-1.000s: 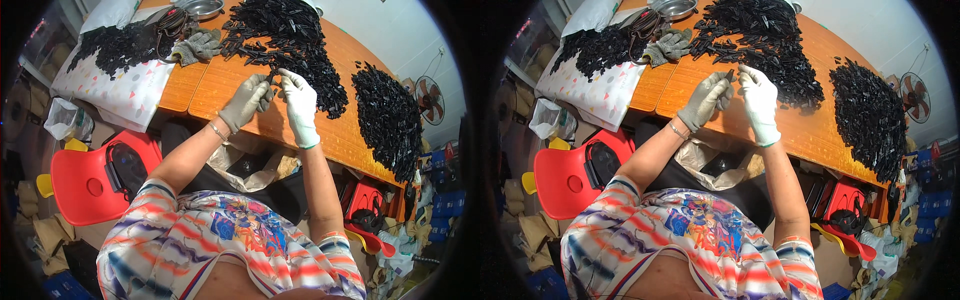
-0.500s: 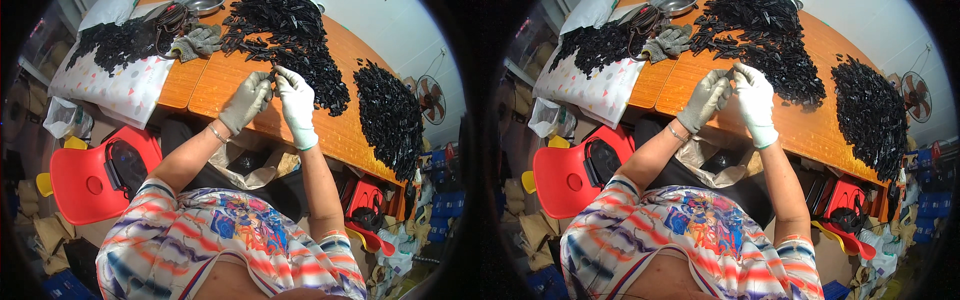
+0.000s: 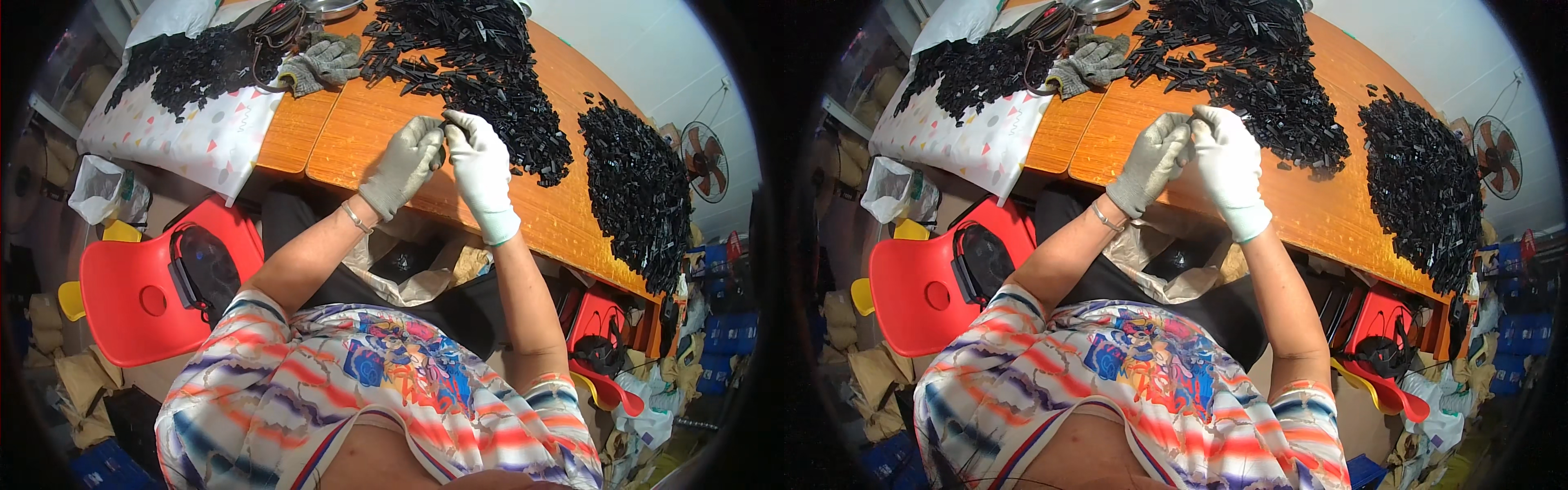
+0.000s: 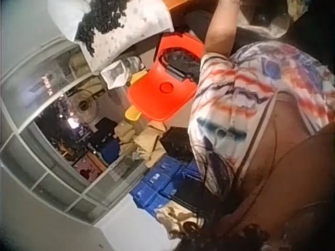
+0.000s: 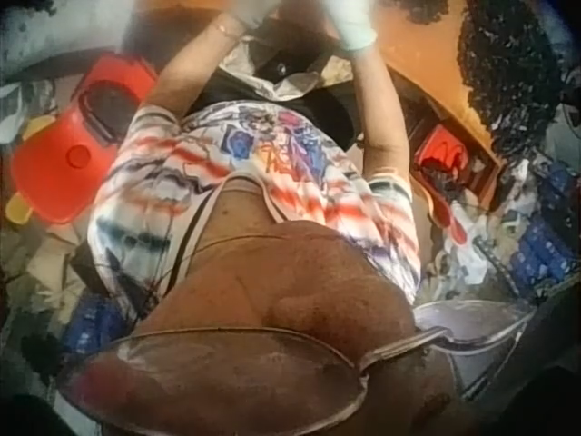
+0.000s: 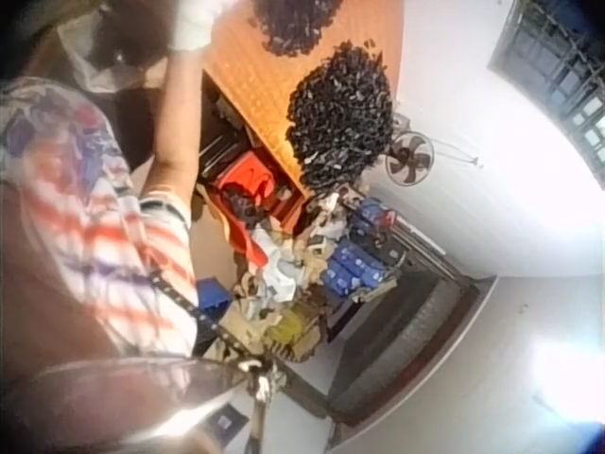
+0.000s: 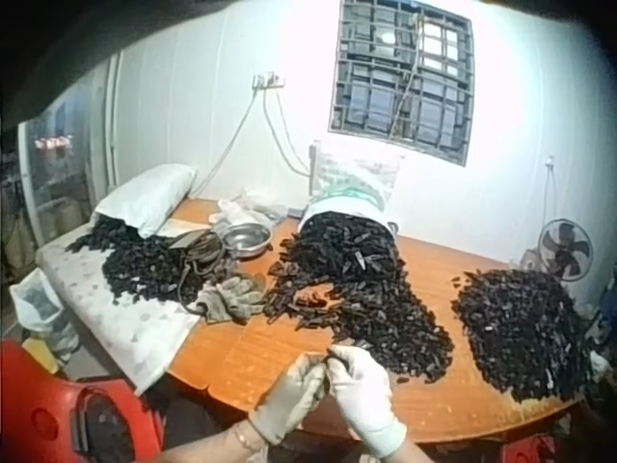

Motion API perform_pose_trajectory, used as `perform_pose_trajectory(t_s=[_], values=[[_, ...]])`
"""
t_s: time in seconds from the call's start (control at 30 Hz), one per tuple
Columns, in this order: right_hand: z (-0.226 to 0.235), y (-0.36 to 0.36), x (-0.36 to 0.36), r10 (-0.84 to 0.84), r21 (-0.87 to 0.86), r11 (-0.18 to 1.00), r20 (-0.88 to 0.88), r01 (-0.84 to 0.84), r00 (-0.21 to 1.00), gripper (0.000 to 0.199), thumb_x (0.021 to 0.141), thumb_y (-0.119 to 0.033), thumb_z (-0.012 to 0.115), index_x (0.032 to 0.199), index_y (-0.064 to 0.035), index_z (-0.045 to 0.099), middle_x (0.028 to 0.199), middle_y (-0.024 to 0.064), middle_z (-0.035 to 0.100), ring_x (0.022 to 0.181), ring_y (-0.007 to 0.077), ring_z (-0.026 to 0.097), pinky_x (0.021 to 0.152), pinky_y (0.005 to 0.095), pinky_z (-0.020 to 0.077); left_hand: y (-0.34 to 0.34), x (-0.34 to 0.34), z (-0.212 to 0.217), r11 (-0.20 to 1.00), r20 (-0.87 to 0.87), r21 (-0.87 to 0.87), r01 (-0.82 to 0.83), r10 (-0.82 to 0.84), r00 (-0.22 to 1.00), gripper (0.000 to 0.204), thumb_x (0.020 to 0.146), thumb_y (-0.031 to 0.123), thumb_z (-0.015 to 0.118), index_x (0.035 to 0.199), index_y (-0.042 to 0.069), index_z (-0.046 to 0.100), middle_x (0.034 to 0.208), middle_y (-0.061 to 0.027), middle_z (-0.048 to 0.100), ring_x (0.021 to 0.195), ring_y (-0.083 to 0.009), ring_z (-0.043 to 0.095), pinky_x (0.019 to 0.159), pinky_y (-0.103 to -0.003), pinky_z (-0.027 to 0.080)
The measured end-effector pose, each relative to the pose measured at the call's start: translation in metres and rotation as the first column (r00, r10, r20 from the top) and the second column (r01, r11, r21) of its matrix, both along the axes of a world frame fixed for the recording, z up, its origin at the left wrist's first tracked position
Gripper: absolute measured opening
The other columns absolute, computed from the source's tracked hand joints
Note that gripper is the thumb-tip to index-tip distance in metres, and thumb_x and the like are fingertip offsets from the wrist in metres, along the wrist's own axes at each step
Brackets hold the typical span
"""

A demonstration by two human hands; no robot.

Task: Sorting and inspecting small black plastic components on a workbench and placing them into a collection bag.

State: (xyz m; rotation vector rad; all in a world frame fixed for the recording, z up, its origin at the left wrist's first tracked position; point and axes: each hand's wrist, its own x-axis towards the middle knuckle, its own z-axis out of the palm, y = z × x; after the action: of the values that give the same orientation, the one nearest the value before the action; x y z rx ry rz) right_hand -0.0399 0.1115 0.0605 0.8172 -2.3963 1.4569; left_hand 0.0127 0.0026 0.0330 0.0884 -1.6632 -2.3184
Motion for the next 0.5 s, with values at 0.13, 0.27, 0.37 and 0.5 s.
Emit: perform_pose_trajectory(t_s=[0.13, 0.27, 0.37, 0.5], values=[[0.004, 0.003, 0.005, 0.004, 0.265, 0.964, -0.12, 0.028, 0.993, 0.018, 0.09, -0.018, 0.059, 0.103, -0.0066, 0.064, 0.089, 0.0136, 0.069, 0.079, 0.0267, 0.068, 0.071, 0.0335, 0.0517, 0.0, 0.0, -0.003, 1.0, 0.038, 0.015, -0.004, 0.004, 0.999, 0.019, 0.1, 0.022, 0.048, 0.102, 0.005, 0.056, 0.068, 0.0044, 0.049, 0.052, -0.0012, 0.039, 0.045, -0.016, 0.031], [-0.007, 0.001, 0.012, -0.05, 0.343, 0.936, -0.078, 0.073, 0.996, 0.019, 0.088, -0.021, 0.06, 0.101, -0.0073, 0.063, 0.085, 0.0151, 0.068, 0.079, 0.0312, 0.067, 0.07, 0.037, 0.0514, 0.015, 0.005, -0.008, 0.991, 0.126, 0.06, -0.122, 0.114, 0.985, 0.023, 0.099, 0.024, 0.047, 0.096, 0.005, 0.059, 0.068, 0.0053, 0.048, 0.052, -0.0025, 0.038, 0.045, -0.018, 0.031], [-0.011, 0.0, 0.01, -0.084, 0.287, 0.954, -0.033, 0.09, 0.996, 0.019, 0.088, -0.021, 0.06, 0.1, -0.007, 0.063, 0.085, 0.0153, 0.068, 0.079, 0.0314, 0.067, 0.07, 0.0374, 0.0513, 0.02, 0.002, -0.01, 0.984, 0.138, 0.014, -0.176, 0.172, 0.975, 0.025, 0.099, 0.025, 0.047, 0.094, 0.004, 0.06, 0.067, 0.0053, 0.048, 0.053, -0.0042, 0.039, 0.047, -0.02, 0.032], [-0.024, 0.005, 0.001, -0.078, 0.276, 0.958, -0.001, 0.076, 0.997, 0.019, 0.089, -0.018, 0.059, 0.104, -0.0071, 0.065, 0.085, 0.0124, 0.069, 0.07, 0.0243, 0.066, 0.066, 0.0329, 0.0505, 0.015, 0.001, -0.005, 0.99, 0.169, 0.015, -0.139, 0.135, 0.976, 0.025, 0.099, 0.025, 0.048, 0.093, 0.004, 0.06, 0.068, 0.0038, 0.048, 0.054, -0.0054, 0.04, 0.048, -0.021, 0.032]])
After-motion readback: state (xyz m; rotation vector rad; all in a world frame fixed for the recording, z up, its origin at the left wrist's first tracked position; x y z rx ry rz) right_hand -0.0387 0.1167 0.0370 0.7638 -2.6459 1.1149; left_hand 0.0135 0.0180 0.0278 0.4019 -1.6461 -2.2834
